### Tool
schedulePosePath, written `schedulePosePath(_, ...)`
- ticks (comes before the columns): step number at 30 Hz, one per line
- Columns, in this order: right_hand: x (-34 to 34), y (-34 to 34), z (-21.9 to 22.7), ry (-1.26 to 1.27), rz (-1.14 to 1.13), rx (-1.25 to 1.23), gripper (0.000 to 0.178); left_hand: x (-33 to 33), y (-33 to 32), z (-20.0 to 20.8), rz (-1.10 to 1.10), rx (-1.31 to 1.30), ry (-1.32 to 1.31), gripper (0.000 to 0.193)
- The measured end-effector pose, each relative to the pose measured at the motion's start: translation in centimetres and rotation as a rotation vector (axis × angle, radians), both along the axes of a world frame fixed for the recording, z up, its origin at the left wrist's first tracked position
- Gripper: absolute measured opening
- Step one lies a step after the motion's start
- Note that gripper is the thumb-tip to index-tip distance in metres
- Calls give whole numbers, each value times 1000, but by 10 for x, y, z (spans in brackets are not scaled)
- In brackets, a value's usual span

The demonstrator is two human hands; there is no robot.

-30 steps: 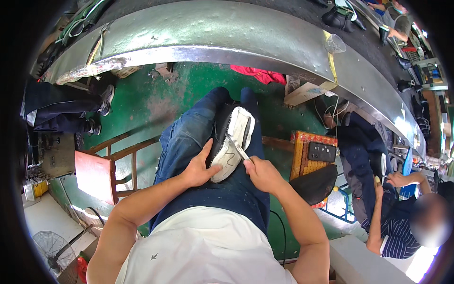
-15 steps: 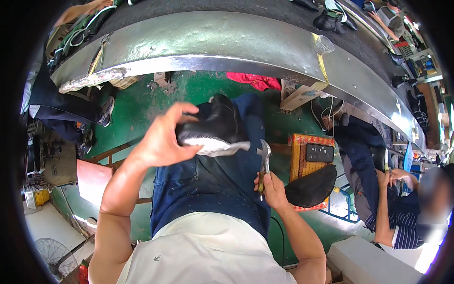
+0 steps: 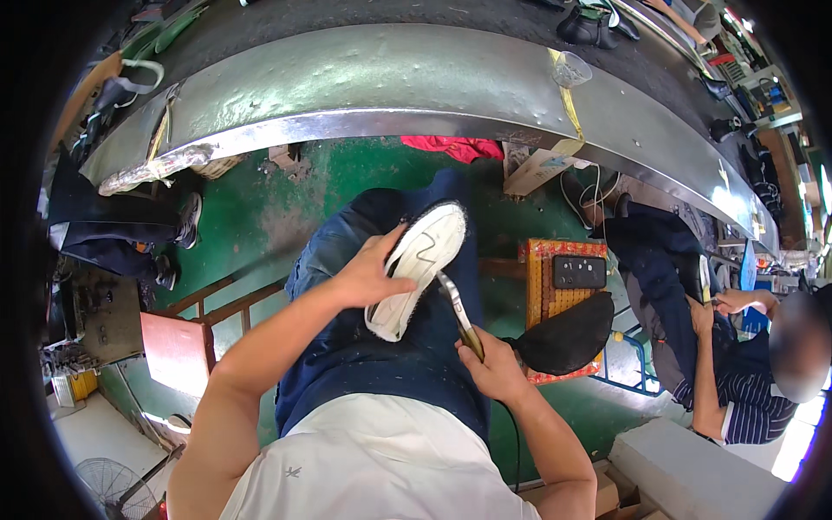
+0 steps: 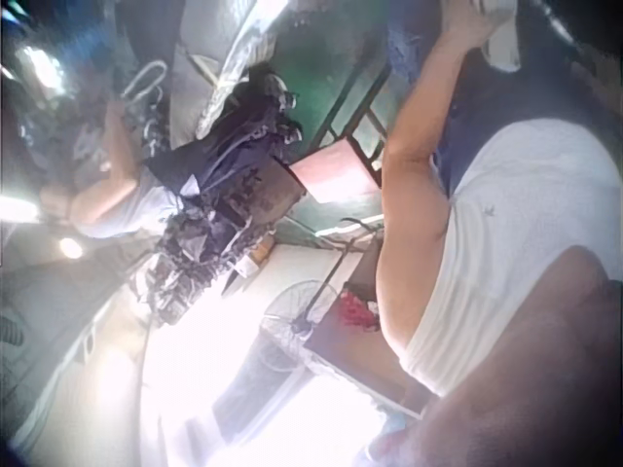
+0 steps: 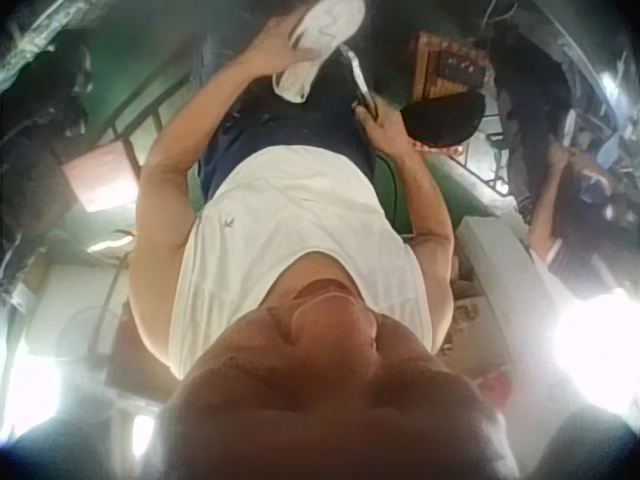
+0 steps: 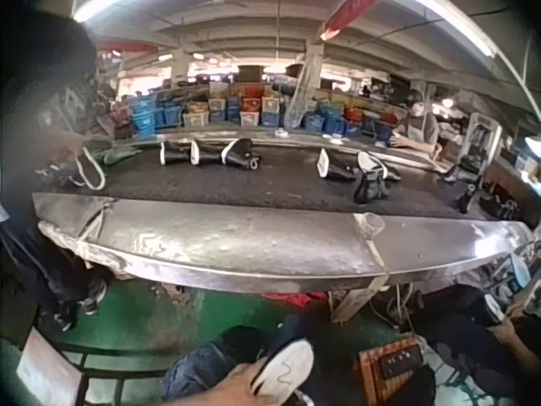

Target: Pull and hammer shoe uppers onto lasts using pincers and a hammer on a conveyor assembly line.

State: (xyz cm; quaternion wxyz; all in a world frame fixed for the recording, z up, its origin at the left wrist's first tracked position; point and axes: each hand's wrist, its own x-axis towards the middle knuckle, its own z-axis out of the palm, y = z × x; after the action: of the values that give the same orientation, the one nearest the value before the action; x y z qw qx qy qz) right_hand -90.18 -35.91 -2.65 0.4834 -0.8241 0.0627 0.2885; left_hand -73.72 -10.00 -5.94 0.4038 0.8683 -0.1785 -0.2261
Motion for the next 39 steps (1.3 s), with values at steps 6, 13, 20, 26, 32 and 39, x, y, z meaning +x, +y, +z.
schedulePosePath(6, 28, 7, 25, -267, 226, -130, 53, -50, 14, 4, 306, -249, -39, 41)
schedulePosePath(13, 55, 12, 34, -319, 374, -189, 58, -60, 13, 2, 368, -209, -340, 21)
schedulePosePath(20, 80, 13, 64, -289, 555, -327, 53, -64, 12, 1, 302, -211, -337, 17)
schedulePosePath(26, 114, 29, 89, -145, 731, -444, 24, -58, 11, -32, 419, -435, -338, 34)
schedulePosePath(32, 93, 34, 28, -281, 536, -339, 22, -52, 19, -66, 270, -921, 489, 75)
schedulePosePath(39, 80, 36, -1, -116, 211, -41, 30, -39, 14, -46, 373, -964, 590, 85)
